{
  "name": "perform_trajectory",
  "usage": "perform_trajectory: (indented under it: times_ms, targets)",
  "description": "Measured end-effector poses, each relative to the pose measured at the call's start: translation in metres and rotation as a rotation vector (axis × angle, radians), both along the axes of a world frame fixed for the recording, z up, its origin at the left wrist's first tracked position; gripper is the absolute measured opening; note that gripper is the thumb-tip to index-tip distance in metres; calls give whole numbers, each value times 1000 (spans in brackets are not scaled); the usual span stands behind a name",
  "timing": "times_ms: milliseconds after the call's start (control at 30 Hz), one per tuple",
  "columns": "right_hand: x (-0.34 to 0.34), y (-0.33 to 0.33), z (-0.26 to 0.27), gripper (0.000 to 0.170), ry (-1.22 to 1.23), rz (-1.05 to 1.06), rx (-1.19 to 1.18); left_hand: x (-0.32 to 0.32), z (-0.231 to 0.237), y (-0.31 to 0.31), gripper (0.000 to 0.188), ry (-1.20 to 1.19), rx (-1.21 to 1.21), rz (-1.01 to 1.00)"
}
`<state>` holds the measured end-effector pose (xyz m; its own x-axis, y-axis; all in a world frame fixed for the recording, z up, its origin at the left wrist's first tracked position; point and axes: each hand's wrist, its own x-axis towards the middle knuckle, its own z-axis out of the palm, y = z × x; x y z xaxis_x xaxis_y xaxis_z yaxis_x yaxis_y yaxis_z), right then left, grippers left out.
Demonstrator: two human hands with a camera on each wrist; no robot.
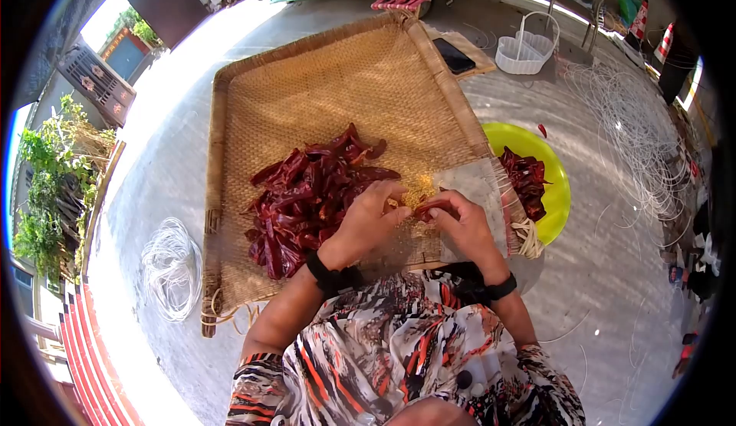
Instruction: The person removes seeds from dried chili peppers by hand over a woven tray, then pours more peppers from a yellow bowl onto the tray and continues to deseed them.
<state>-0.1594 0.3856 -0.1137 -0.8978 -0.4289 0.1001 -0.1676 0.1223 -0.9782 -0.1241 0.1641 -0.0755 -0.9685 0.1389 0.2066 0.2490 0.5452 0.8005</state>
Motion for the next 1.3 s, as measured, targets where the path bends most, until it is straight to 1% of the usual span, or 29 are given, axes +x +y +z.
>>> perform_trajectory:
  times_ms: [67,100,133,233,267,300,333,367,433,467,567,667,767,867,967,1067,1167,1267,1300]
  targets:
    - [-4,7,6,21,44,-138,40,-9,5,-15,25,21,-231,64]
    - [-5,14,18,22,47,-208,40,-14,8,-25,26,30,-347,98]
    - [-7,20,25,23,49,-276,41,-21,1,-35,33,123,-411,99]
    - [-20,42,23,27,193,-573,44,-38,-32,-51,38,205,-418,177]
    - [-26,49,15,29,455,-773,264,-42,-41,-52,41,204,-458,193]
    - [-30,54,13,31,720,-963,489,-43,-41,-51,39,137,-512,207]
    - [-30,60,13,30,693,-958,495,-44,-40,-49,38,69,-566,221]
    - [-30,62,13,30,554,-856,396,-45,-38,-47,37,1,-619,235]
    - [-26,62,17,29,274,-643,199,-46,-34,-44,32,-12,-650,263]
    - [-22,55,19,26,234,-516,194,-46,-32,-44,30,-17,-667,276]
    - [-3,27,22,24,323,-117,429,-46,-27,-46,27,-82,-632,281]
    - [-1,2,-2,23,530,1,517,-49,-44,-59,28,29,-582,177]
    - [-5,-10,-7,22,601,9,521,-45,-34,-50,30,36,-541,212]
    - [-13,-20,-19,18,623,78,559,-42,-27,-41,33,14,-540,315]
    - [-12,-24,-19,13,608,80,496,-42,-32,-46,38,1,-601,292]
    - [-13,-22,-16,12,525,68,448,-40,-22,-45,35,33,-502,281]
    - [-12,-16,-11,13,378,-8,364,-37,-12,-45,30,170,-427,260]
    - [-13,0,6,14,284,-149,283,-32,-7,-45,27,290,-354,237]
    - [-14,7,16,14,264,-229,259,-27,0,-44,28,163,-222,221]
